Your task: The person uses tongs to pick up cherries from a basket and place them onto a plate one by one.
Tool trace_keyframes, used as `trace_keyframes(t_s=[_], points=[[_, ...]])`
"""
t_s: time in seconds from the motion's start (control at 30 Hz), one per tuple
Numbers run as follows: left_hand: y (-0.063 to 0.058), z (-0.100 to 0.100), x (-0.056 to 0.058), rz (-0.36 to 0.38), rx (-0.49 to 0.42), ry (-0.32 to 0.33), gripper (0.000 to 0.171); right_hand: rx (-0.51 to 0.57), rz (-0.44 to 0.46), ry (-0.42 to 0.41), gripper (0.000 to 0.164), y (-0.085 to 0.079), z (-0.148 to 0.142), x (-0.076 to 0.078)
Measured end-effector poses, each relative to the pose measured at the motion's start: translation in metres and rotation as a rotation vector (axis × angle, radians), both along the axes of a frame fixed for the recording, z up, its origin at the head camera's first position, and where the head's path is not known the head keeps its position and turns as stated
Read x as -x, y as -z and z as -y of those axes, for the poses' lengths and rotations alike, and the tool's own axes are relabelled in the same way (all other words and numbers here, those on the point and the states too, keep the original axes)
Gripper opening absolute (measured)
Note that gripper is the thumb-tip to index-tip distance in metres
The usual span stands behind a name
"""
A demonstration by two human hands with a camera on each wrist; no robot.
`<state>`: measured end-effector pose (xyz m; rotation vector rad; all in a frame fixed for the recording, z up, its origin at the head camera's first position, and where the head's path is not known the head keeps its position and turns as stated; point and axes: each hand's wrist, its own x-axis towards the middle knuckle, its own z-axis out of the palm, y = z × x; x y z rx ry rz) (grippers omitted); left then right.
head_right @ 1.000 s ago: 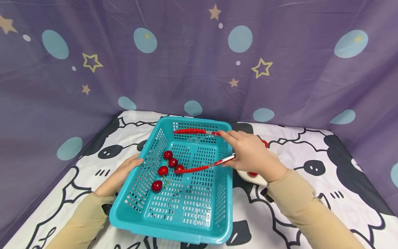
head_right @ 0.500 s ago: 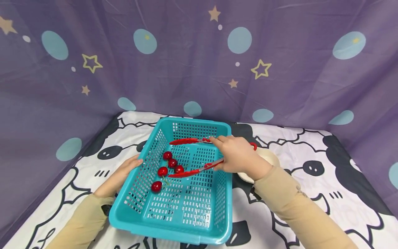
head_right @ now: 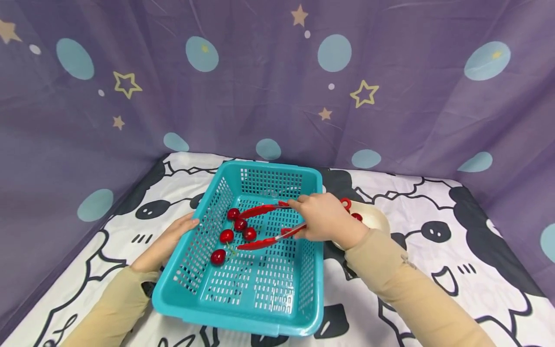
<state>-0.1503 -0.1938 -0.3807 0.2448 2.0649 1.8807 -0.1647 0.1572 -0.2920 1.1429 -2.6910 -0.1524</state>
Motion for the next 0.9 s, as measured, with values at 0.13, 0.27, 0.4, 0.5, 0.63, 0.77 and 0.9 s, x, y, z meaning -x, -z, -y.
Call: trace_keyframes(t_s=[0.13, 0.27, 0.4, 0.5, 0.63, 0.77, 0.9], points=[[-0.001, -0.001, 0.000, -0.004, -0.008, -0.005, 0.061, -0.025, 0.002, 0.004, 0.071, 0.002, 0.004, 0.003], [-0.002, -0.002, 0.000, -0.005, -0.026, -0.002, 0.061, -0.042, 0.014, 0.012, 0.068, 0.003, 0.007, 0.004], [-0.001, -0.002, -0.001, 0.005, -0.031, -0.006, 0.061, -0.058, 0.018, 0.007, 0.065, 0.005, 0.010, 0.004], [-0.001, -0.002, -0.001, 0.013, -0.035, -0.006, 0.061, -0.062, 0.023, 0.009, 0.064, 0.006, 0.012, 0.004], [0.000, -0.002, -0.001, -0.001, -0.032, 0.008, 0.061, -0.079, 0.027, 0.006, 0.063, 0.010, 0.014, 0.004], [0.001, -0.001, -0.002, -0.030, -0.027, 0.023, 0.060, -0.090, 0.031, 0.004, 0.061, 0.012, 0.015, 0.004], [0.000, 0.000, -0.002, -0.029, -0.037, 0.019, 0.060, -0.079, 0.054, 0.012, 0.059, 0.011, 0.016, 0.005]])
